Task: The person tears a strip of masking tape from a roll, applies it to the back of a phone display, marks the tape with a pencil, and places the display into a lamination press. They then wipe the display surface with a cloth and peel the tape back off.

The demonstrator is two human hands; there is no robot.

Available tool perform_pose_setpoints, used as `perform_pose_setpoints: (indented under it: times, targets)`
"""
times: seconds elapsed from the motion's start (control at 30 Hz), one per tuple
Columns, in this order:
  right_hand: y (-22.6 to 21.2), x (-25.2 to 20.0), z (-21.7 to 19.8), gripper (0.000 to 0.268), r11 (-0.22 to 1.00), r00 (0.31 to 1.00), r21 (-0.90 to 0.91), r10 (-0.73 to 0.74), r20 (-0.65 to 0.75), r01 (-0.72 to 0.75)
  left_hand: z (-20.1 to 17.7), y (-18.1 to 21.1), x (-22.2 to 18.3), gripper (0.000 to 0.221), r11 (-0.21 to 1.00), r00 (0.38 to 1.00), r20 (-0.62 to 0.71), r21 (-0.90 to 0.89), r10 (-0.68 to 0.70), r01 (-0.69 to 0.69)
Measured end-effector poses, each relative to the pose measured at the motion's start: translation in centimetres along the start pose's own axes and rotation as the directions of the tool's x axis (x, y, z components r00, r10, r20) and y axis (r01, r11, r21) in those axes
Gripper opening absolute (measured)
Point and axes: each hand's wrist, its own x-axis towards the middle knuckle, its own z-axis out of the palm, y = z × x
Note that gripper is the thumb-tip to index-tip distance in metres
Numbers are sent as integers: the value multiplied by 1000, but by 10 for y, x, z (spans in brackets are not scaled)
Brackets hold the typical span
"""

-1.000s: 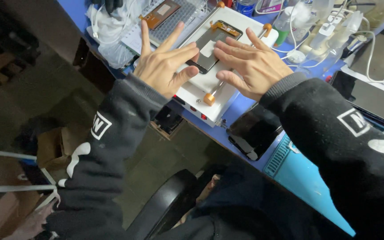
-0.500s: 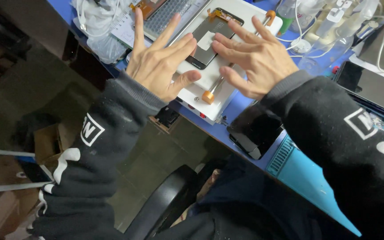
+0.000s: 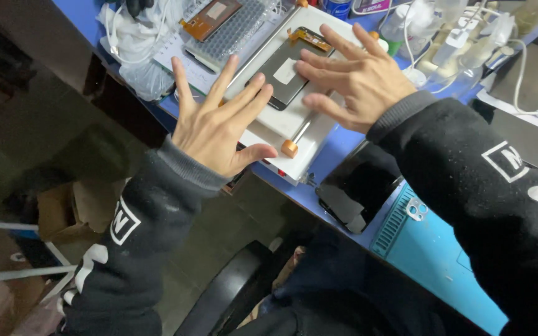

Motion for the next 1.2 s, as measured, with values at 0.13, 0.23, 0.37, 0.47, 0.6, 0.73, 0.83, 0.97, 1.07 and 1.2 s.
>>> perform_pose_setpoints:
  times: [0.13,0.23,0.37,0.47,0.6,0.73,0.83,0.97,1.07,1.2]
  targets:
    - [3,2,4,53,998,999,50,36,-3,-36,0,-1,0,101,1000,1000,27,-9,5,-5]
    - [3,2,6,52,998,999,57,39,2,-39,-3,1,2,99,996,999,-34,85,36,-33]
    - [9,4,4,52,999,1000,41,19,6,-19,-6,5,6,98,996,997,-74,90,36,-29]
    - [6,0,8,53,998,1000,66,20,-4,-20,-6,3,8,95,995,997,-63,97,35,-29]
    - [9,2,6,53,997,999,74,24,-29,-22,-11,1,16,92,997,999,-37,74,28,-25]
    - [38,3,6,48,999,998,48,28,-58,-25,-3,-4,14,91,996,999,-47,84,17,-13]
    - [56,-1,17,46,983,985,114,155,-78,-146,-1,-2,12,89,997,999,-44,74,-8,11]
    - [61,-2,24,45,992,987,-41,116,-111,-121,4,1,11,95,997,998,-56,81,20,-15]
    - [55,-1,19,46,991,993,-116,53,-108,-65,-1,1,11,97,997,999,-37,75,7,-5]
    - [58,-4,24,50,995,994,-71,65,-88,-72,6,-2,9,101,996,1000,-18,85,-2,4]
